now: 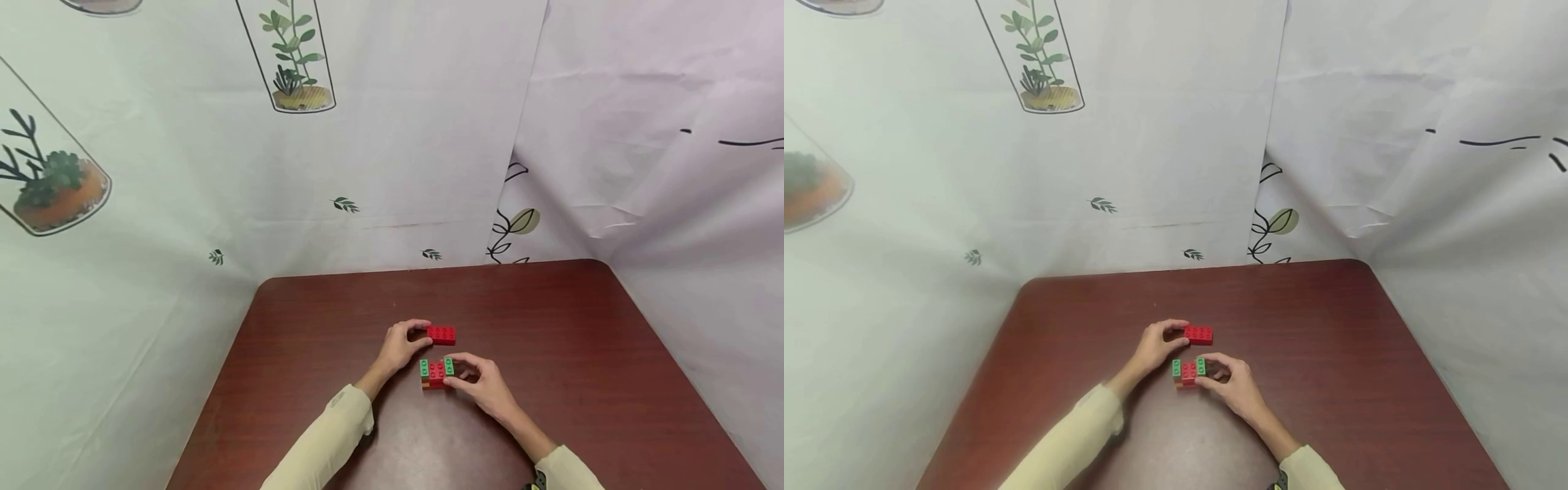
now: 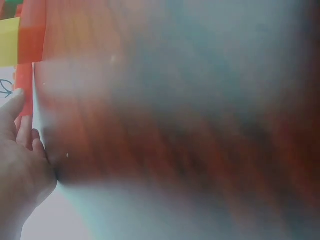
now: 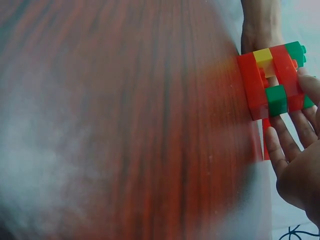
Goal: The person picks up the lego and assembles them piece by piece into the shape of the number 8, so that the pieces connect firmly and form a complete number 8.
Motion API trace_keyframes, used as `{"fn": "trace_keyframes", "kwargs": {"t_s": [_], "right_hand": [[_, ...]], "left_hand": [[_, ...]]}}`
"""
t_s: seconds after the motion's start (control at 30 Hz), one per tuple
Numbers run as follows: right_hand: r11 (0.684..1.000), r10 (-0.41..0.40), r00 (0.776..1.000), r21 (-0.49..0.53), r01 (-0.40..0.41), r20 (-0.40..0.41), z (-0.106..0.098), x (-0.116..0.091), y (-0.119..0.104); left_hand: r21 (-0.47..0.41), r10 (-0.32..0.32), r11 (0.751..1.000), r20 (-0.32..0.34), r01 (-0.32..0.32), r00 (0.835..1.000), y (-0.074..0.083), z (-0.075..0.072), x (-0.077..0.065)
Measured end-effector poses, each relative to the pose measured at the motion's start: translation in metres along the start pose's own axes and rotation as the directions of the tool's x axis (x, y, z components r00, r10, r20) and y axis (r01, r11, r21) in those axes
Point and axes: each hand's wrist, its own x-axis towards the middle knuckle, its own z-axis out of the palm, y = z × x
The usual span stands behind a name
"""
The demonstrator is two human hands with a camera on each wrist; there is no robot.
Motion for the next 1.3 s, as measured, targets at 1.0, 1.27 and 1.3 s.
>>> {"fn": "trace_keyframes", "kwargs": {"t_s": [1.0,1.27,1.3], "right_hand": [[0.999,-0.025,1.0,0.035,0.026,-0.009,-0.003,0.0,-0.001],[1.0,-0.013,0.999,0.019,0.014,-0.031,-0.001,0.0,0.0],[1.0,-0.011,1.0,0.017,0.012,-0.029,-0.001,0.0,0.0]], "left_hand": [[-0.211,0.026,0.977,-0.042,-0.035,0.999,0.031,-0.032,-0.034],[-0.264,0.043,0.963,-0.011,-0.045,0.999,0.042,-0.035,-0.051],[-0.268,0.043,0.963,-0.009,-0.044,0.999,0.043,-0.035,-0.053]]}}
